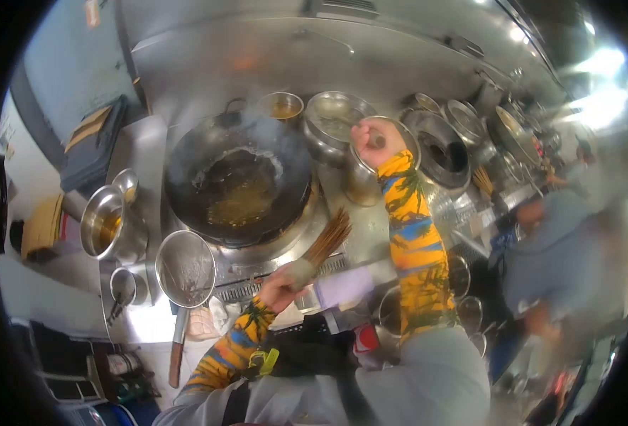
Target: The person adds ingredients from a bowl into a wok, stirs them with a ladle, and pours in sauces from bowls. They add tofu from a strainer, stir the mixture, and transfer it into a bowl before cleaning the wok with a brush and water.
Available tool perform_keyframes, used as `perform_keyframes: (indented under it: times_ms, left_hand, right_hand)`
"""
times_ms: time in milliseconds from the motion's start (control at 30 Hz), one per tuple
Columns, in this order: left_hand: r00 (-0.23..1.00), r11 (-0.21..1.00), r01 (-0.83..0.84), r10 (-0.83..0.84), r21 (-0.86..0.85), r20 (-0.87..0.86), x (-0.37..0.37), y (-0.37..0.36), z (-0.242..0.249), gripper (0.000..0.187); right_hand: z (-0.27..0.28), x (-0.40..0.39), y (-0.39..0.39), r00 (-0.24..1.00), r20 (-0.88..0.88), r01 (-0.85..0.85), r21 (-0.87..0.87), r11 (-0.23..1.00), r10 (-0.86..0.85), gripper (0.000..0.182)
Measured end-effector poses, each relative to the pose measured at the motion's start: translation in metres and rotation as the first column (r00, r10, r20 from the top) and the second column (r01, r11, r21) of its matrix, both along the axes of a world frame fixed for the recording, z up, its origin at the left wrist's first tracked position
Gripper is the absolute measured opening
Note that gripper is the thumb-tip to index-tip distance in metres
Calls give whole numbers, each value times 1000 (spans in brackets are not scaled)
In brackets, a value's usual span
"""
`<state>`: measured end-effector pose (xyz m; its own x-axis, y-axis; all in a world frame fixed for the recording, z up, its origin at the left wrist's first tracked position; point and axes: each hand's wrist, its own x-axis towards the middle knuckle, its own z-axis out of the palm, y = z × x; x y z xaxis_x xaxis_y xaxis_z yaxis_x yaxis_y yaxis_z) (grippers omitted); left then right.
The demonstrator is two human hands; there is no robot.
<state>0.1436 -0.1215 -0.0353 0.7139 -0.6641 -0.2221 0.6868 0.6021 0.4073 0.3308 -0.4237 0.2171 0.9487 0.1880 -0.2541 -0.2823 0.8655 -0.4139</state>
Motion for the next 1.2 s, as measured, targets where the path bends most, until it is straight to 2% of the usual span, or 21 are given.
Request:
perform_keyframes:
  times_ms: [33, 167, 233, 300, 367, 400, 467, 533, 600, 700, 800, 833, 867, 900, 933, 967, 1033, 1067, 1100, 1167, 1200]
  left_hand:
    - [1000, 998, -5, 4, -60, -12, -17, 21, 31, 60]
    - [990, 991, -123, 126, -48, 59, -55, 95, 87, 56]
    - [954, 966, -248, 230, 74, 194, -44, 124, 102, 57]
    - [834, 774, -479, 253, 414, 491, -26, 145, 142, 54]
    - [604, 435, -723, 22, 536, 797, -7, 149, 200, 45]
    - [244, 311, -900, -222, 306, 944, 18, 156, 209, 41]
    - [-168, 270, -963, -571, -10, 804, 52, 159, 230, 37]
    - [-234, 287, -958, -729, -23, 643, 72, 152, 251, 36]
    - [-157, 270, -950, -846, 156, 510, 108, 145, 233, 36]
    - [-8, 139, -899, -953, 414, 302, 160, 131, 154, 36]
    - [292, -120, -943, -749, 311, 595, 176, 115, 100, 37]
    - [245, -69, -944, -802, 323, 544, 178, 116, 101, 36]
    - [198, -20, -939, -847, 343, 493, 179, 122, 104, 36]
    - [151, 26, -929, -884, 369, 442, 178, 126, 105, 36]
    - [245, -114, -900, -931, 421, 271, 181, 125, 123, 32]
    - [322, -264, -856, -945, 445, 58, 170, 118, 167, 28]
    - [310, -240, -893, -941, 380, 133, 160, 115, 203, 26]
    - [255, -131, -913, -922, 386, 291, 151, 118, 210, 27]
    - [183, -29, -912, -921, 408, 344, 144, 116, 212, 27]
    - [279, -124, -838, -934, 531, 222, 165, 105, 168, 31]
    - [334, -133, -881, -855, 454, 398, 175, 102, 136, 32]
  right_hand:
    - [19, -23, 13, 996, -82, -23, 120, 992, 34, 26]
    - [38, -99, 49, 978, -57, -190, 128, 973, 198, 23]
    - [39, -135, 75, 987, -52, -150, 61, 987, 153, 20]
    - [25, -165, 96, 990, -84, -112, 35, 993, 114, 18]
    - [11, -185, 114, 987, -136, -81, 31, 996, 85, 18]
    - [1, -190, 120, 985, -110, -133, 35, 990, 137, 23]
    - [-8, -203, 133, 974, -162, -154, 42, 987, 158, 27]
    - [-18, -212, 142, 966, -174, -189, 33, 982, 191, 24]
    - [-29, -217, 146, 960, -151, -236, 7, 972, 235, 14]
    - [-30, -224, 156, 953, -108, -294, -104, 950, 283, 15]
    - [-48, -210, 158, 948, -123, -313, -172, 934, 295, 18]
    - [-56, -204, 156, 948, -122, -314, -213, 925, 294, 19]
    - [-59, -198, 151, 954, -154, -298, -366, 882, 258, 41]
    - [-58, -198, 142, 950, -160, -311, -405, 860, 268, 43]
    - [-51, -197, 135, 947, -162, -322, -441, 838, 279, 45]
    - [-47, -198, 131, 942, -167, -335, -469, 817, 290, 47]
    - [-40, -201, 125, 913, -194, -408, -428, 806, 360, 52]
    - [-36, -201, 123, 904, -195, -428, -413, 804, 381, 53]
    - [-34, -202, 123, 893, -207, -451, -388, 804, 401, 53]
    - [-41, -198, 128, 906, -214, -417, -308, 855, 365, 48]
    - [-50, -192, 133, 918, -204, -387, -263, 884, 342, 47]
